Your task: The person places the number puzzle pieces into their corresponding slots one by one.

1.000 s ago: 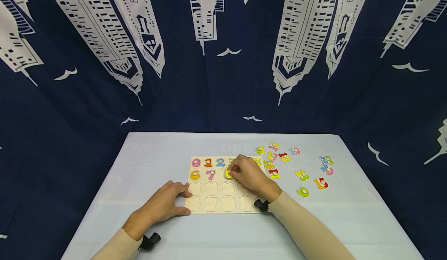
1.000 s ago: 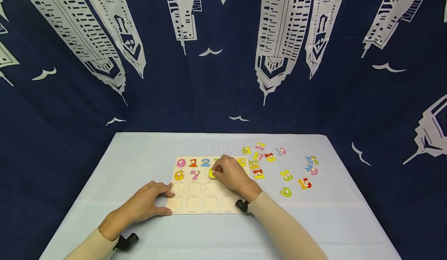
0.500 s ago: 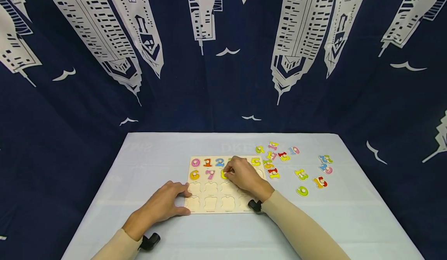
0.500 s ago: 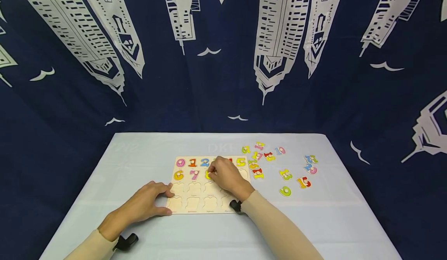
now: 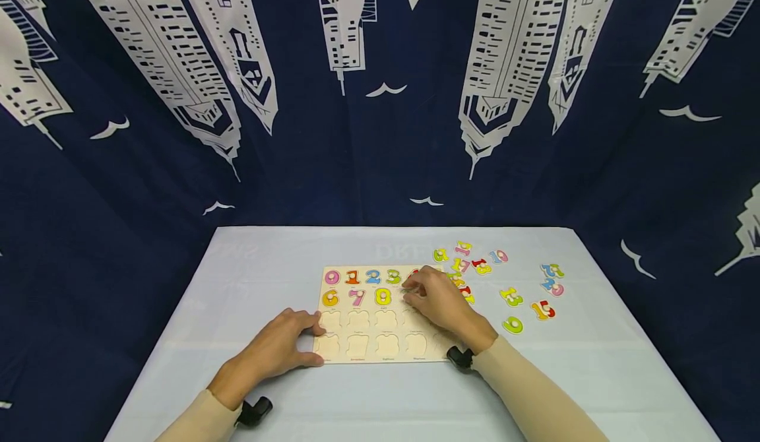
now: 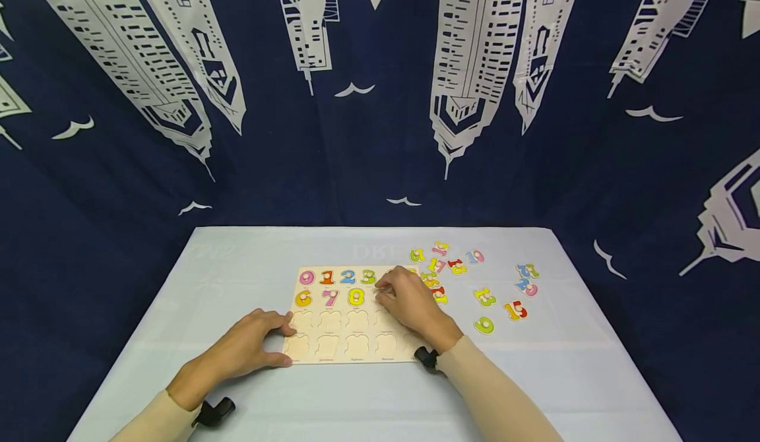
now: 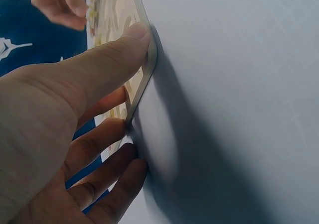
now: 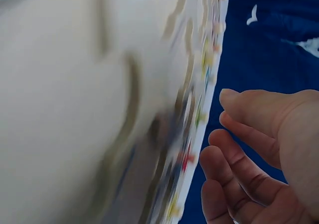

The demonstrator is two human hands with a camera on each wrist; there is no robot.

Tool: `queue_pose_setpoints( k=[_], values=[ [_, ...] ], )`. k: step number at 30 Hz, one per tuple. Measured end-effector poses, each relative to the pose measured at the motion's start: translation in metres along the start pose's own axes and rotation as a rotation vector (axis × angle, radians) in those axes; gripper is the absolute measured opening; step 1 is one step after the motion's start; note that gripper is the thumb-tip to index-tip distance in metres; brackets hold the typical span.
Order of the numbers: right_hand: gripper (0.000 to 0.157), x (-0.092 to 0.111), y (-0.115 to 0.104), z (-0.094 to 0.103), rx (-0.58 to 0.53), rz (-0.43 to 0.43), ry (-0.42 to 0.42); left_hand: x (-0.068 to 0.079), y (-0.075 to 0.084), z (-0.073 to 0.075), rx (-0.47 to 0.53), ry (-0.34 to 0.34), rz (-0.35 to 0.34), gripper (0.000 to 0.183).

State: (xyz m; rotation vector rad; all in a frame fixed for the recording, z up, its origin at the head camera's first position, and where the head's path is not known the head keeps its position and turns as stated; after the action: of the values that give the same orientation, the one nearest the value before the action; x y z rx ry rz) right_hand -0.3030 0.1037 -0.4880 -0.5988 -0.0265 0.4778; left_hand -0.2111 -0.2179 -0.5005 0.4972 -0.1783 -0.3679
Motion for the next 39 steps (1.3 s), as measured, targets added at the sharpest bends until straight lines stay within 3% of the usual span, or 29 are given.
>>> queue_pose_setpoints(
  k=[2,9,16,22,28,39],
  values=[
    [0.018,0.010,0.010,0.009,0.004,0.002,0.029,0.001,0.004,0.001,0.005,-0.020,0.040,0.052],
    [0.019,0.053,0.047,0.038,0.054,-0.035,0.123,0.003,0.008,0.002,-0.012,-0.038,0.057,0.051],
    [0.022,0.099,0.082,0.065,0.109,-0.152,0.163,0.003,0.005,0.002,-0.002,-0.039,0.066,0.050],
    [0.026,0.130,0.109,0.080,0.155,-0.255,0.163,0.002,0.006,0.004,-0.018,-0.030,0.032,0.050],
    [0.023,0.143,0.123,0.085,0.148,-0.292,0.156,0.001,0.003,0.003,0.002,-0.033,0.040,0.050],
    [0.013,0.143,0.126,0.085,0.127,-0.309,0.132,0.003,0.004,0.003,-0.005,-0.031,0.027,0.050]
  ],
)
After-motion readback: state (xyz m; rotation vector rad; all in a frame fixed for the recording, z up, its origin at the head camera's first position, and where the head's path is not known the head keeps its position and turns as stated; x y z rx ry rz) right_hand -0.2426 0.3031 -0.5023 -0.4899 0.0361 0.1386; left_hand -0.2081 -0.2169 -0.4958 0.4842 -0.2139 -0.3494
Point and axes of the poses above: each hand's wrist, its own x-axis away from the middle knuckle, its own z-axis out of the back of the hand, y = z × x, the point moved 6 cm from there along -x, towards the middle knuckle, and after that the axes turned 6 degrees about -y, right-handed, at the moved point
